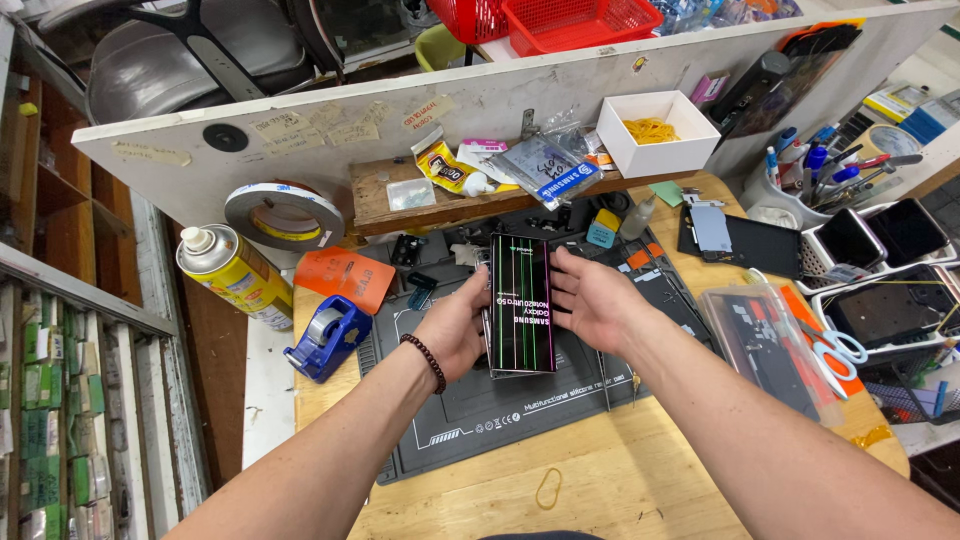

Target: The person assembles a smartphone by aligning the display module with the chassis, pressing it into place, and then using a screwdriver to secure internal components. The person repeatedly checks the fit and tightens screws to complete the assembly.

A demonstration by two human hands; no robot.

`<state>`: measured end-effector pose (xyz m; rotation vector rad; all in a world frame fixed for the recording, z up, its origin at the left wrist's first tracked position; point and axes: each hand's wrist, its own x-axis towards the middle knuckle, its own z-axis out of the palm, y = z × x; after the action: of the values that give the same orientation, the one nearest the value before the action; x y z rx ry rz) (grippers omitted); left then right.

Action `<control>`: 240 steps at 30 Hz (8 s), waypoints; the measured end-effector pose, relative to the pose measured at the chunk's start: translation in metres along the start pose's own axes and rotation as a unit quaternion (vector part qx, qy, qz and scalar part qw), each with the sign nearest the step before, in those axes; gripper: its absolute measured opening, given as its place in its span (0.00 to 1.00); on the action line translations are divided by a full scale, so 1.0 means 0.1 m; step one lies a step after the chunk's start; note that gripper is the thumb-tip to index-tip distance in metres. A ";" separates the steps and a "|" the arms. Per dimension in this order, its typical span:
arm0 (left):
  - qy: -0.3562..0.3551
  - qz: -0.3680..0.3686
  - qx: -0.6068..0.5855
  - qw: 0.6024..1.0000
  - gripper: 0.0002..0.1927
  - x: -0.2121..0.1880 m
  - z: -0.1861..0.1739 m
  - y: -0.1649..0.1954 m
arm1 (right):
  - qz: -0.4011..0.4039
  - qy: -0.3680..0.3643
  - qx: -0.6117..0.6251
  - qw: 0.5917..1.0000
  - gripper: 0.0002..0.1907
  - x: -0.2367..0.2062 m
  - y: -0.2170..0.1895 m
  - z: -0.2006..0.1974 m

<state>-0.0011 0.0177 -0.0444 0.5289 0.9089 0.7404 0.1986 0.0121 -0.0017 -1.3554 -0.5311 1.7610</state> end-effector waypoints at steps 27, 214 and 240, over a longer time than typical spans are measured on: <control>0.014 -0.005 -0.014 1.000 0.41 -0.05 -0.01 0.06 | 0.039 0.034 -0.025 0.998 0.35 0.20 -0.01 0.00; 0.082 0.018 0.050 0.995 0.34 0.03 0.06 -0.01 | -0.074 0.086 -0.293 0.949 0.55 -0.13 -0.03 0.24; 0.105 0.019 0.010 0.994 0.28 -0.03 0.10 -0.07 | -0.078 0.080 -0.300 0.947 0.54 -0.12 -0.02 0.22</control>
<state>0.0080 0.0098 -0.0423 0.4922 1.1039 0.8324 0.1791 0.0071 0.0138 -1.7910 -1.1119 1.3911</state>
